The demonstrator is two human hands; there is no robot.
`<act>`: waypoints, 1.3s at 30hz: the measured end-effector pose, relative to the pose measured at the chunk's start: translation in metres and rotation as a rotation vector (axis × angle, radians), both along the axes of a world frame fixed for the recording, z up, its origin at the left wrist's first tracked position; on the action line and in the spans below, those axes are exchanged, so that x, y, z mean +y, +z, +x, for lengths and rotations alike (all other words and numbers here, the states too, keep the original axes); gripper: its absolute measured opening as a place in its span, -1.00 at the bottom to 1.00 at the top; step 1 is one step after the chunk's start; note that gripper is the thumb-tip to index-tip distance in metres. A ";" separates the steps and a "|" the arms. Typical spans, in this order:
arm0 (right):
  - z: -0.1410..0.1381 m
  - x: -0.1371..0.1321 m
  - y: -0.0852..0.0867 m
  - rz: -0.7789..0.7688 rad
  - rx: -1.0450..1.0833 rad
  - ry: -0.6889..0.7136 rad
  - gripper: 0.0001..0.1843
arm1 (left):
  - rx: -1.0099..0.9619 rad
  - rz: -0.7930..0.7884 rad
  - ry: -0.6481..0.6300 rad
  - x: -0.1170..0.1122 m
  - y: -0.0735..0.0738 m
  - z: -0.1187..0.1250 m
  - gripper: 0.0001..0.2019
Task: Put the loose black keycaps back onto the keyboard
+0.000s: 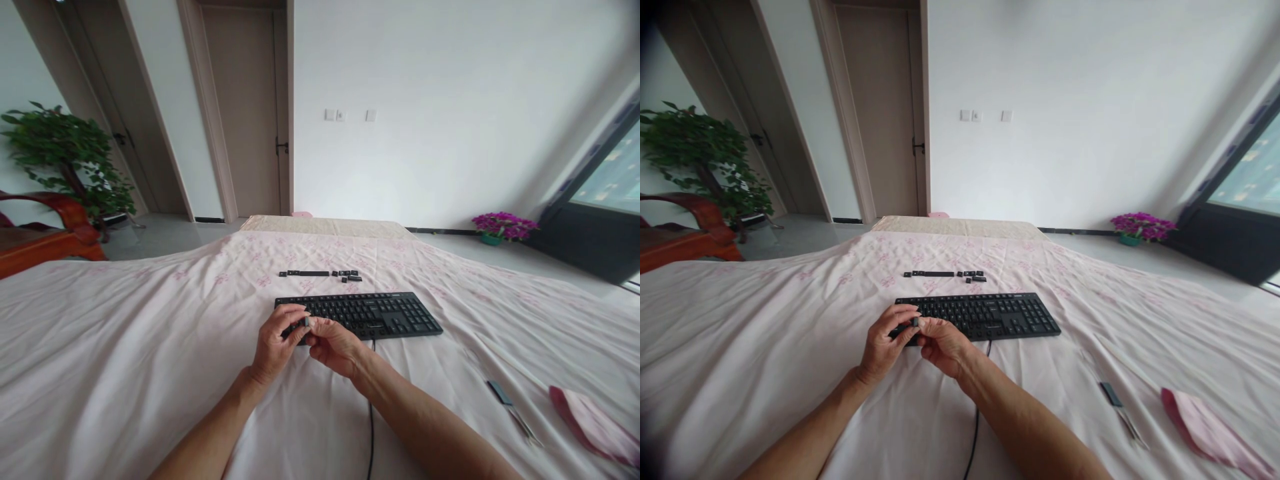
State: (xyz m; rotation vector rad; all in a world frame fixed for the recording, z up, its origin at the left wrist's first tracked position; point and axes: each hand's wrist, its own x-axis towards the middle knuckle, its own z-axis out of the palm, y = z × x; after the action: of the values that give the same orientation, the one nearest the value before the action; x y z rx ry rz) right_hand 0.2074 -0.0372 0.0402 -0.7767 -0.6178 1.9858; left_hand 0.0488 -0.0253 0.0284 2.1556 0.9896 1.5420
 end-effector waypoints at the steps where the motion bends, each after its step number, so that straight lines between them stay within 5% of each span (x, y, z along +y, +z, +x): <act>1: 0.001 0.000 0.000 -0.008 -0.011 -0.002 -0.72 | 0.023 0.017 -0.002 0.001 -0.001 -0.001 -0.84; 12: 0.004 -0.002 -0.003 -0.041 -0.120 -0.031 -0.68 | 0.293 0.180 0.032 0.010 -0.003 -0.010 -0.79; 25: 0.004 -0.004 -0.007 -0.094 -0.130 -0.048 -0.66 | 0.331 0.209 0.007 0.009 -0.002 -0.010 -0.79; 34: 0.012 -0.010 -0.005 0.286 -0.429 -0.113 -0.61 | 0.370 0.227 -0.025 0.008 -0.007 -0.010 -0.69; 39: 0.069 0.003 -0.003 0.649 -1.012 -0.268 -0.72 | 0.363 0.087 0.103 0.019 -0.019 -0.015 -0.66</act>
State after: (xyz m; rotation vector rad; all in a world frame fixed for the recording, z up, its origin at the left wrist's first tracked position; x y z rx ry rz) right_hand 0.2766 -0.0343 0.0368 -1.3208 -1.5364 0.9272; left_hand 0.0343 -0.0064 0.0090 2.5423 1.1784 1.2802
